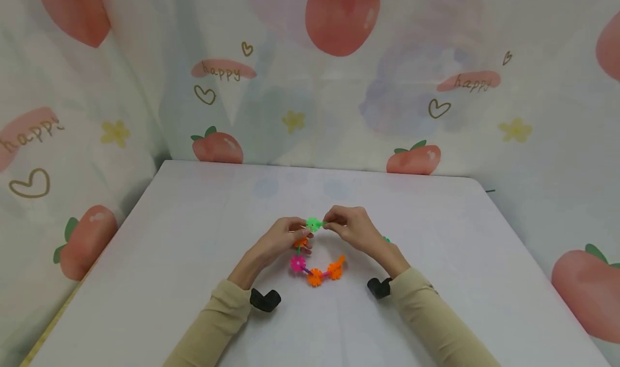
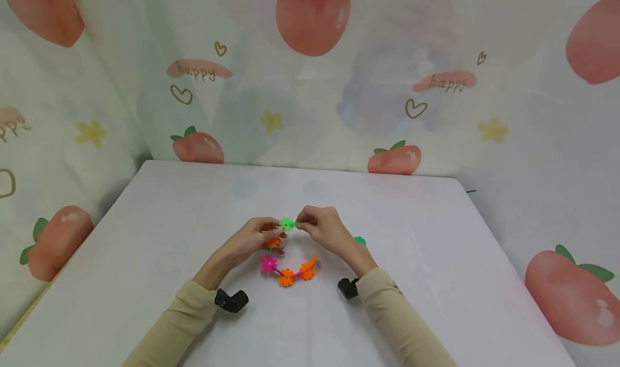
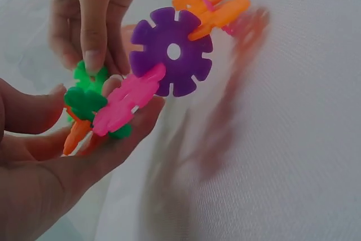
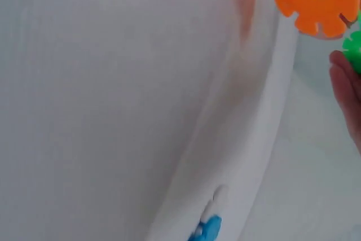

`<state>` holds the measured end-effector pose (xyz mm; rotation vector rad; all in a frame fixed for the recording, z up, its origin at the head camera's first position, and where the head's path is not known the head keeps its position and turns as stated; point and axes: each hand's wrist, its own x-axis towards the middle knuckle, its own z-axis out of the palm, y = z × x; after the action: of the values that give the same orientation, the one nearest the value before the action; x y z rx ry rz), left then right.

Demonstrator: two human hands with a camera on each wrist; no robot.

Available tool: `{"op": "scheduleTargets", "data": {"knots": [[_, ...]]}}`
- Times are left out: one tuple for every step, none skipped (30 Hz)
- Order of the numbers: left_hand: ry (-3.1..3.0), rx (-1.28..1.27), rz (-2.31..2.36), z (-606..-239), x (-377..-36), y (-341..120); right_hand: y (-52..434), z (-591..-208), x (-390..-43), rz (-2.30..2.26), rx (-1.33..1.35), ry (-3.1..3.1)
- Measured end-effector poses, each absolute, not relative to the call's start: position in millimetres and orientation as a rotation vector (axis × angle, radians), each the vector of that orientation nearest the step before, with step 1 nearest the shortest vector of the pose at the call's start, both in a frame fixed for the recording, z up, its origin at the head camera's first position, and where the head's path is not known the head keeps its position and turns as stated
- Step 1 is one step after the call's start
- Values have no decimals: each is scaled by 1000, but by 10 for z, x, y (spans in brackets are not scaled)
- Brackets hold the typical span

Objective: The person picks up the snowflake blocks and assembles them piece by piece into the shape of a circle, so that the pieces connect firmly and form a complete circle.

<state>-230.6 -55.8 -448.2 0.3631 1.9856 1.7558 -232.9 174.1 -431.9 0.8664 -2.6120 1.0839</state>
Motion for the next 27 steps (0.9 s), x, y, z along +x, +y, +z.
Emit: {"op": "scheduleTargets", "data": {"knots": [[1985,354,1762,-4484,-2305,-551,1766,-4299,-2319,1078,852,-2631],[1990,343,1767,-4485,-2300,-545,1797,-4278,-2303,1065,831,-2651],[2001,331,1768,-4486,-2296,-540,1839,-4265,-2290,1049,810,-2669],[2014,323,1770,-4485,-2291,-537,1886,-4252,-2276,1028,788,-2684],[2030,316,1766,-4485,-2288,-538,1937,-4240,-2259,1006,766,-2693],[2041,311,1767,-4485,-2286,-541,1993,-4232,-2243,982,745,-2701],[2053,308,1763,-4484,-2285,-545,2055,-4226,-2228,960,727,-2711],[2058,299,1755,-4480,-2285,-552,2119,-4224,-2213,931,718,-2725],[2060,292,1744,-4477,-2289,-562,2187,-4223,-2196,911,711,-2743],[2065,297,1732,-4476,-2295,-575,2253,-4219,-2176,897,699,-2765],[2078,292,1715,-4468,-2300,-588,2321,-4217,-2154,885,691,-2791],[2095,291,1695,-4459,-2306,-603,2389,-4215,-2134,872,682,-2823],[2112,280,1674,-4445,-2311,-619,2453,-4214,-2110,861,670,-2858],[2127,268,1654,-4431,-2316,-638,2514,-4218,-2087,846,656,-2894],[2143,270,1632,-4417,-2320,-657,2573,-4225,-2064,837,640,-2928],[2158,277,1612,-4402,-2322,-676,2627,-4238,-2046,826,629,-2956],[2170,277,1589,-4386,-2322,-693,2674,-4250,-2027,814,622,-2982],[2171,288,1576,-4375,-2323,-710,2715,-4263,-2010,804,613,-3004],[2161,294,1575,-4367,-2322,-724,2748,-4280,-1994,799,605,-3019],[2153,306,1572,-4364,-2322,-734,2773,-4295,-1982,793,602,-3031],[2149,320,1571,-4362,-2319,-744,2791,-4307,-1973,793,598,-3038],[2142,324,1573,-4362,-2318,-748,2800,-4315,-1967,792,595,-3042],[2139,324,1574,-4365,-2316,-749,2801,-4323,-1964,790,586,-3046],[2138,325,1578,-4370,-2314,-746,2796,-4331,-1966,784,576,-3051],[2134,320,1581,-4376,-2312,-739,2785,-4335,-1970,777,569,-3058],[2131,312,1582,-4382,-2311,-730,2771,-4338,-1975,764,560,-3069],[2130,308,1582,-4389,-2308,-718,2755,-4342,-1983,744,551,-3081]]}}
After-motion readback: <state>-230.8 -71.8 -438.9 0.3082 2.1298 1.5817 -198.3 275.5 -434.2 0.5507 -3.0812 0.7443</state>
